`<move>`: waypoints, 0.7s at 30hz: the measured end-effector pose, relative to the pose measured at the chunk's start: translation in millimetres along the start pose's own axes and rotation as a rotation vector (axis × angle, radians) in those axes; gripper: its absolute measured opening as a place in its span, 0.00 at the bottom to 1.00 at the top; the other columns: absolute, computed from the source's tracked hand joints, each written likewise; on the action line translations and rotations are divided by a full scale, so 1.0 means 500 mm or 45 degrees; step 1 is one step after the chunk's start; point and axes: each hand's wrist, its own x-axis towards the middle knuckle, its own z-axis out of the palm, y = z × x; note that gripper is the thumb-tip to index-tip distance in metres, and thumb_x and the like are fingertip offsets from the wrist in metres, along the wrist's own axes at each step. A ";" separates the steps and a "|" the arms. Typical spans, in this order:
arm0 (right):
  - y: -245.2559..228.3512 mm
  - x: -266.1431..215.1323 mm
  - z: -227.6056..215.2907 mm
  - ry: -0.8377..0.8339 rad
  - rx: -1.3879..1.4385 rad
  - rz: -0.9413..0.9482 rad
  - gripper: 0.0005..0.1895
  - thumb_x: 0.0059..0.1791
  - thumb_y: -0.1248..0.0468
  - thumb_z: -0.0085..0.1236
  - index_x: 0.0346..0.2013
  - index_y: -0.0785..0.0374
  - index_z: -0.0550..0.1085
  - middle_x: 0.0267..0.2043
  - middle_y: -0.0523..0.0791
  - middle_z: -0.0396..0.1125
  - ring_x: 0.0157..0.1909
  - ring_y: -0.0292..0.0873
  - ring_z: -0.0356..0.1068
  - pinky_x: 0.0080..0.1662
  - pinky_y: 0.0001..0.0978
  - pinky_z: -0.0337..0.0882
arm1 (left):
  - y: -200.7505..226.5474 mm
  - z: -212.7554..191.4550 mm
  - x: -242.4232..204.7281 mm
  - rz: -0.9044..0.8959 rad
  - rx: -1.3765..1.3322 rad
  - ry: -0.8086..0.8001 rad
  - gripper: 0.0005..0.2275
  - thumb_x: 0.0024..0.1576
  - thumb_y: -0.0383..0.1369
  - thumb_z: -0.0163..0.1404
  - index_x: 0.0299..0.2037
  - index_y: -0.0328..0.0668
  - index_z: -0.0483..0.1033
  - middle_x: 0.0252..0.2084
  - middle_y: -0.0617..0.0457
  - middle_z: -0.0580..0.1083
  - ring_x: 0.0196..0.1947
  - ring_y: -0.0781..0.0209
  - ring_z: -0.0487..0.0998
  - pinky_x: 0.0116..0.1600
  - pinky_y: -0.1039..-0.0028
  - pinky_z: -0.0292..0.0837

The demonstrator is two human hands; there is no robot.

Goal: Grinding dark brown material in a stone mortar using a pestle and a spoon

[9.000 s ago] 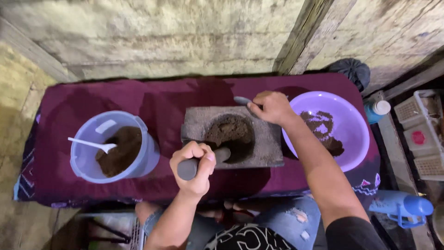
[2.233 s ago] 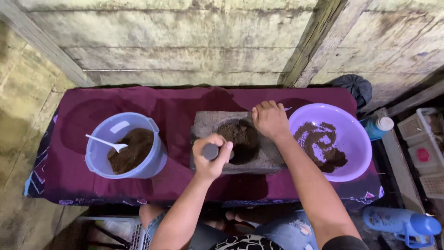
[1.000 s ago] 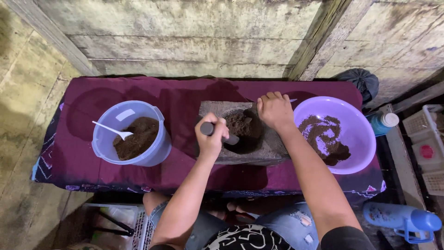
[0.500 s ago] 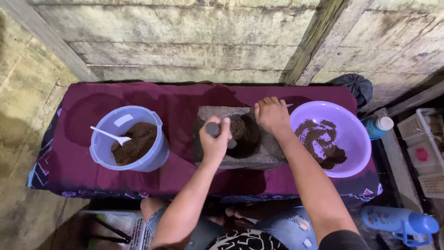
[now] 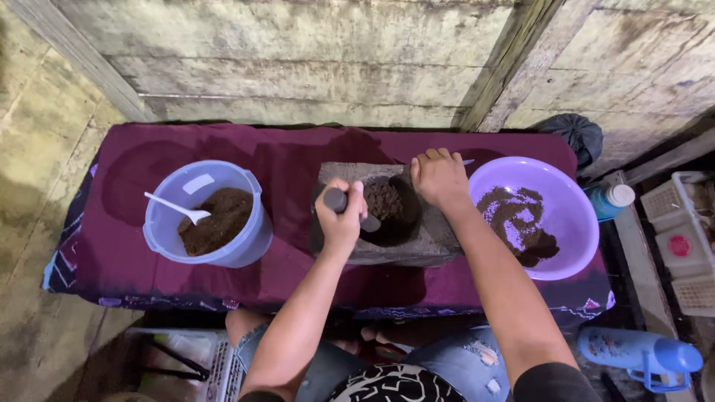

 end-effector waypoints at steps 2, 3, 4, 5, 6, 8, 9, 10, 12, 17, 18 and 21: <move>0.002 -0.006 0.006 0.016 -0.013 -0.008 0.20 0.55 0.50 0.40 0.26 0.50 0.76 0.31 0.41 0.70 0.41 0.47 0.73 0.42 0.42 0.69 | 0.008 -0.004 0.006 -0.001 -0.033 -0.040 0.13 0.60 0.19 0.50 0.23 0.39 0.64 0.10 0.52 0.66 0.09 0.65 0.69 0.20 0.78 0.65; 0.004 -0.002 0.010 0.037 -0.027 -0.009 0.20 0.55 0.50 0.40 0.26 0.50 0.75 0.31 0.41 0.70 0.41 0.46 0.73 0.41 0.42 0.69 | 0.010 -0.005 0.016 0.001 -0.067 -0.089 0.14 0.60 0.20 0.51 0.22 0.38 0.64 0.10 0.53 0.65 0.09 0.66 0.68 0.19 0.78 0.64; 0.004 0.000 0.006 0.028 -0.021 -0.008 0.20 0.55 0.50 0.40 0.26 0.50 0.75 0.31 0.41 0.70 0.41 0.46 0.73 0.41 0.42 0.69 | 0.029 0.001 0.023 -0.008 -0.061 -0.087 0.14 0.60 0.20 0.51 0.22 0.38 0.64 0.10 0.53 0.65 0.09 0.66 0.68 0.19 0.78 0.64; 0.005 0.002 0.003 0.025 -0.010 -0.012 0.20 0.55 0.50 0.40 0.26 0.50 0.75 0.31 0.41 0.70 0.41 0.47 0.73 0.41 0.43 0.69 | 0.048 0.007 0.029 0.061 -0.049 -0.134 0.15 0.59 0.19 0.53 0.21 0.38 0.65 0.09 0.52 0.65 0.08 0.66 0.68 0.19 0.79 0.64; 0.006 0.008 0.001 0.027 -0.002 -0.018 0.20 0.55 0.50 0.40 0.26 0.51 0.75 0.31 0.42 0.70 0.41 0.47 0.73 0.42 0.44 0.69 | 0.065 0.014 0.040 0.137 -0.039 -0.182 0.15 0.57 0.19 0.55 0.19 0.38 0.65 0.08 0.52 0.66 0.07 0.66 0.68 0.19 0.80 0.64; 0.001 0.002 -0.003 0.046 -0.019 -0.025 0.20 0.55 0.51 0.40 0.26 0.50 0.76 0.30 0.41 0.69 0.40 0.47 0.73 0.41 0.43 0.69 | 0.062 0.010 0.035 0.136 0.026 -0.168 0.14 0.57 0.18 0.55 0.21 0.37 0.65 0.08 0.51 0.66 0.08 0.64 0.68 0.20 0.79 0.64; 0.001 0.003 -0.007 0.069 -0.038 -0.034 0.19 0.55 0.52 0.41 0.25 0.50 0.76 0.30 0.41 0.69 0.40 0.46 0.73 0.40 0.41 0.69 | 0.062 0.010 0.034 0.139 0.088 -0.154 0.14 0.57 0.18 0.54 0.22 0.36 0.65 0.08 0.50 0.66 0.08 0.63 0.69 0.21 0.78 0.65; -0.003 0.001 -0.007 0.078 -0.041 -0.033 0.19 0.55 0.52 0.41 0.25 0.50 0.76 0.30 0.41 0.69 0.40 0.46 0.73 0.40 0.41 0.69 | 0.038 0.001 0.027 0.148 0.085 -0.157 0.14 0.57 0.18 0.54 0.22 0.36 0.65 0.08 0.50 0.66 0.08 0.63 0.69 0.21 0.78 0.65; -0.005 -0.004 -0.008 0.029 0.022 -0.009 0.20 0.55 0.51 0.40 0.27 0.53 0.77 0.30 0.42 0.70 0.41 0.48 0.73 0.41 0.44 0.69 | -0.013 -0.012 0.013 -0.040 0.080 -0.134 0.13 0.57 0.19 0.52 0.22 0.37 0.66 0.08 0.52 0.65 0.09 0.67 0.66 0.21 0.77 0.64; 0.000 -0.002 0.011 0.100 -0.024 -0.027 0.19 0.54 0.51 0.41 0.25 0.50 0.76 0.29 0.41 0.69 0.39 0.46 0.73 0.40 0.42 0.69 | 0.015 0.003 0.008 -0.060 -0.025 -0.046 0.13 0.57 0.18 0.53 0.22 0.37 0.66 0.09 0.51 0.64 0.09 0.64 0.69 0.20 0.77 0.65; 0.000 -0.006 0.008 0.103 -0.023 -0.030 0.19 0.54 0.51 0.41 0.25 0.50 0.75 0.29 0.40 0.68 0.39 0.46 0.73 0.40 0.42 0.70 | 0.029 0.009 0.001 -0.101 -0.055 -0.012 0.12 0.57 0.18 0.54 0.23 0.37 0.66 0.09 0.50 0.64 0.09 0.64 0.68 0.20 0.76 0.65; 0.005 0.001 0.019 0.010 0.020 0.010 0.21 0.54 0.51 0.40 0.26 0.53 0.77 0.31 0.42 0.70 0.40 0.48 0.73 0.41 0.44 0.69 | 0.067 0.020 0.018 -0.040 -0.130 -0.067 0.14 0.57 0.17 0.52 0.21 0.37 0.65 0.09 0.51 0.63 0.08 0.65 0.66 0.19 0.78 0.63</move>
